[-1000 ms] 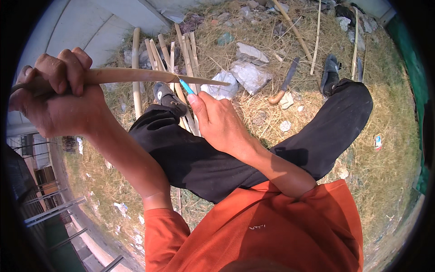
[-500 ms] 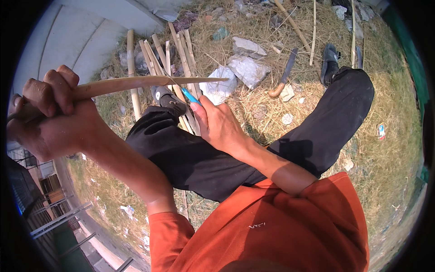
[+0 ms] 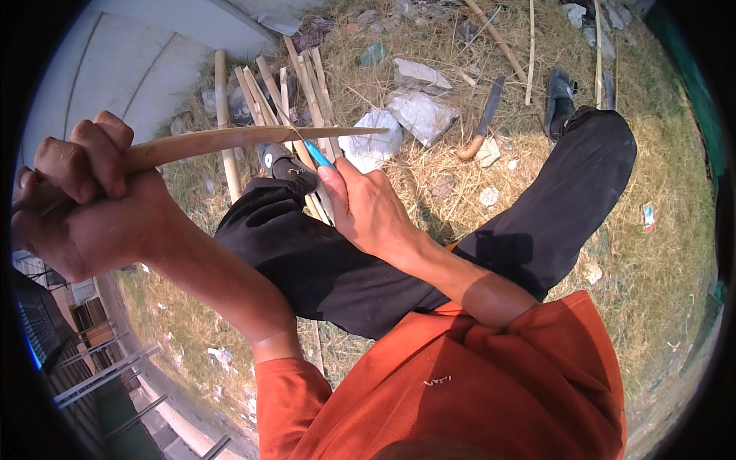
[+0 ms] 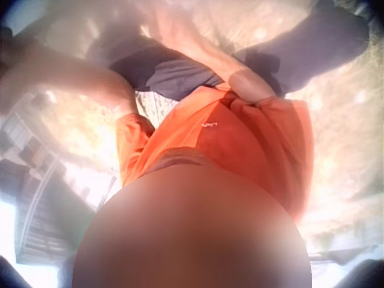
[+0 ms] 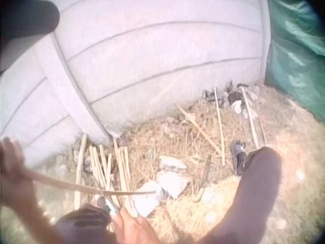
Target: The person sits on the ground and uses a small knife to shave the surface of a long bamboo stick, removing thin strips of material. The person holds the stick with one hand and scrapes along its length with the other, occasionally repositioning the stick.
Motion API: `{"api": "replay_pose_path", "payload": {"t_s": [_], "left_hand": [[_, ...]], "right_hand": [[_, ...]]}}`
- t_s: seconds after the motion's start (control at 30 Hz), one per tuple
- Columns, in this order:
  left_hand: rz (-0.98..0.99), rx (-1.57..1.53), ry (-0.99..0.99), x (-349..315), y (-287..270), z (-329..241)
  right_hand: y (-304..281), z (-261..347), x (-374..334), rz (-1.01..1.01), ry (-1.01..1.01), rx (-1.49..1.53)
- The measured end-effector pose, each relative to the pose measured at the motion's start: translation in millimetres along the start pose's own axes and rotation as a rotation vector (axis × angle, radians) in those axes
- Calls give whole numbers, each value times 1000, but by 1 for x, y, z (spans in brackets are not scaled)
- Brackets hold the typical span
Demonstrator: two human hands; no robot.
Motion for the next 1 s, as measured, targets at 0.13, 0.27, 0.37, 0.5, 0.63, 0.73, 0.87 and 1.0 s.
{"api": "replay_pose_path", "payload": {"t_s": [0.13,0.27,0.37,0.5,0.63,0.73,0.87,1.0], "left_hand": [[124,-87,-31,14,-9,2],[15,-26,-38,3,-12,3],[-175,148,89,-9,19,-3],[-13,-47,-33,6,2,-4],[90,-158,-97,8,-8,-1],[-51,-50,-15,-3,9,-5],[-94,41,33,-6,11,-5],[-83,82,48,-1,7,2]], "right_hand": [[-2,-88,-11,20,161,-357],[-8,-40,-1,42,144,-125],[-2,-31,4,54,100,-167],[-4,-109,7,56,174,-241],[-17,-38,17,164,142,-148],[2,-84,8,45,79,-250],[-7,-117,16,234,259,-243],[3,-103,15,129,133,-264]]}}
Point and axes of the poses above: each hand's wrist, its own x-axis towards the middle knuckle, its own y-axis out of the palm, z = x × y, the point moved 1 cm from there along x, towards the middle knuckle, and after that the axes turned 14 degrees about -z, right-handed, at the moved point
